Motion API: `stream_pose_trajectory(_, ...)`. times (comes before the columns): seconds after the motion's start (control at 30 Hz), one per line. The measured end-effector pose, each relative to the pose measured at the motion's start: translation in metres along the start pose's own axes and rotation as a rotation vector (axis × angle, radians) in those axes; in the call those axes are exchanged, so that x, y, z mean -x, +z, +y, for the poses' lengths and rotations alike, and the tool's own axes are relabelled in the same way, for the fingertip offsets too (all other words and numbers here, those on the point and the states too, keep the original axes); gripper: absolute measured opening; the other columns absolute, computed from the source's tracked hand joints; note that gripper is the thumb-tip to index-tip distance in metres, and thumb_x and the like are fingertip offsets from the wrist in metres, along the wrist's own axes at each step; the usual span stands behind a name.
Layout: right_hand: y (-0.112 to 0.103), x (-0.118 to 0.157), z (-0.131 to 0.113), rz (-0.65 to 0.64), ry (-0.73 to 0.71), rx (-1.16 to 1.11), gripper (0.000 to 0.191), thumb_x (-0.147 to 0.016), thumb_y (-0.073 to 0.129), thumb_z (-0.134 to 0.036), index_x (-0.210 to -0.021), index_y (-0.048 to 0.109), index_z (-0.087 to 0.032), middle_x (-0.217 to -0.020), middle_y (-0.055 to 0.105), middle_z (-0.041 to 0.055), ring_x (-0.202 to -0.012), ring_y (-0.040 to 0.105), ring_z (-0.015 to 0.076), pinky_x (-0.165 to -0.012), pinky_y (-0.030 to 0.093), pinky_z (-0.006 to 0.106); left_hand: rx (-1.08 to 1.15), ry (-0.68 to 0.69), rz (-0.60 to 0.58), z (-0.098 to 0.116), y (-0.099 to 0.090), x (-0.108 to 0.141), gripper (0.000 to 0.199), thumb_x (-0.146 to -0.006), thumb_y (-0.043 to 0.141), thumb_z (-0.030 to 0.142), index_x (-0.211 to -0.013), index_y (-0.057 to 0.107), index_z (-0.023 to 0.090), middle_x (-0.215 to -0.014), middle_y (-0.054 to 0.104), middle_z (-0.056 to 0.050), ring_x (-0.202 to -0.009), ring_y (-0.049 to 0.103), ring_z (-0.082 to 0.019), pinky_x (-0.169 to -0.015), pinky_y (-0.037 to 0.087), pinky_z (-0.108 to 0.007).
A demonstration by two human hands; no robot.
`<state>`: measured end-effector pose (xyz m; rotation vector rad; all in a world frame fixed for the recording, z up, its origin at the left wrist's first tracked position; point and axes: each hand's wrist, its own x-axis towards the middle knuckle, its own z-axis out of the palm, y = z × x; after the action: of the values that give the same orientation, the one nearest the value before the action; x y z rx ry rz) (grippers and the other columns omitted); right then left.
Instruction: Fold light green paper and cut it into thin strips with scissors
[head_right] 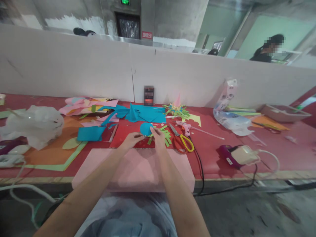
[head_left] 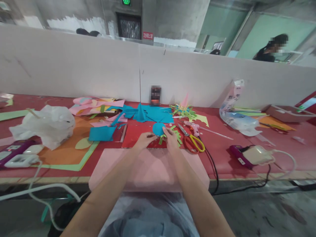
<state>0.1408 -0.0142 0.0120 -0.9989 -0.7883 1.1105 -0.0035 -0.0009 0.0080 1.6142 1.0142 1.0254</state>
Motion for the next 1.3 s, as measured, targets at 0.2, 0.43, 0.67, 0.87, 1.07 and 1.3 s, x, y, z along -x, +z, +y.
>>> stream_pose_trajectory(0.2, 0.0, 0.0, 0.0, 0.025, -0.031, 0.059, 0.032, -0.057, 0.068, -0.046, -0.075, 0.061, -0.02, -0.066, 0.058, -0.0031, -0.046, 0.045, 0.0074, -0.044, 0.037, 0.021, 0.071, 0.031, 0.089, -0.002, -0.003, -0.003, 0.038, -0.061, 0.063, 0.044, -0.085, 0.063, 0.014, -0.084, 0.066, -0.007, -0.074, 0.059, -0.018, -0.067, 0.046, -0.028)
stream_pose_trajectory(0.43, 0.0, 0.003, -0.004, 0.01, -0.05, 0.11, 0.034, -0.061, 0.063, -0.051, -0.074, 0.061, -0.02, -0.062, 0.056, -0.0029, -0.046, 0.046, 0.0076, -0.043, 0.038, 0.021, 0.173, -0.039, 0.199, 0.002, -0.009, -0.004, 0.031, -0.061, 0.061, 0.044, -0.073, 0.059, 0.016, -0.066, 0.062, -0.002, -0.063, 0.058, -0.015, -0.055, 0.043, -0.025)
stream_pose_trajectory(0.67, 0.001, 0.001, 0.0, -0.01, -0.119, 0.194, 0.033, -0.057, 0.067, -0.047, -0.074, 0.06, -0.02, -0.054, 0.053, -0.0038, -0.045, 0.045, 0.0089, -0.042, 0.037, 0.022, 0.106, 0.014, 0.255, 0.001, -0.008, -0.004, 0.025, -0.064, 0.06, 0.038, -0.075, 0.058, 0.015, -0.069, 0.061, -0.003, -0.066, 0.058, -0.015, -0.059, 0.045, -0.025)
stream_pose_trajectory(0.87, 0.001, 0.002, 0.004, -0.08, -0.288, 0.392, 0.028, -0.063, 0.063, -0.045, -0.072, 0.061, -0.019, -0.059, 0.057, -0.0004, -0.053, 0.05, 0.0126, -0.049, 0.04, 0.024, 0.069, 0.13, 0.226, 0.007, -0.003, -0.001, 0.028, -0.069, 0.057, 0.041, -0.082, 0.058, 0.016, -0.085, 0.062, -0.005, -0.081, 0.058, -0.016, -0.072, 0.047, -0.027)
stream_pose_trajectory(1.07, 0.001, 0.004, 0.003, -0.115, -0.27, 0.364, 0.023, -0.065, 0.063, -0.042, -0.071, 0.06, -0.02, -0.055, 0.055, -0.002, -0.047, 0.047, 0.0113, -0.045, 0.038, 0.024, 0.084, 0.156, 0.167, 0.004, -0.002, 0.0, 0.023, -0.068, 0.058, 0.038, -0.075, 0.056, 0.016, -0.077, 0.061, -0.003, -0.073, 0.058, -0.015, -0.07, 0.047, -0.027)
stream_pose_trajectory(1.3, 0.007, 0.008, -0.001, -0.166, -0.158, 0.312, 0.04, -0.069, 0.052, -0.058, -0.071, 0.061, -0.019, -0.051, 0.054, -0.0018, -0.04, 0.044, 0.0105, -0.037, 0.035, 0.024, 0.084, 0.172, 0.2, 0.002, -0.003, -0.002, 0.018, -0.064, 0.061, 0.027, -0.074, 0.051, 0.016, -0.074, 0.058, -0.001, -0.069, 0.057, -0.012, -0.066, 0.045, -0.026)
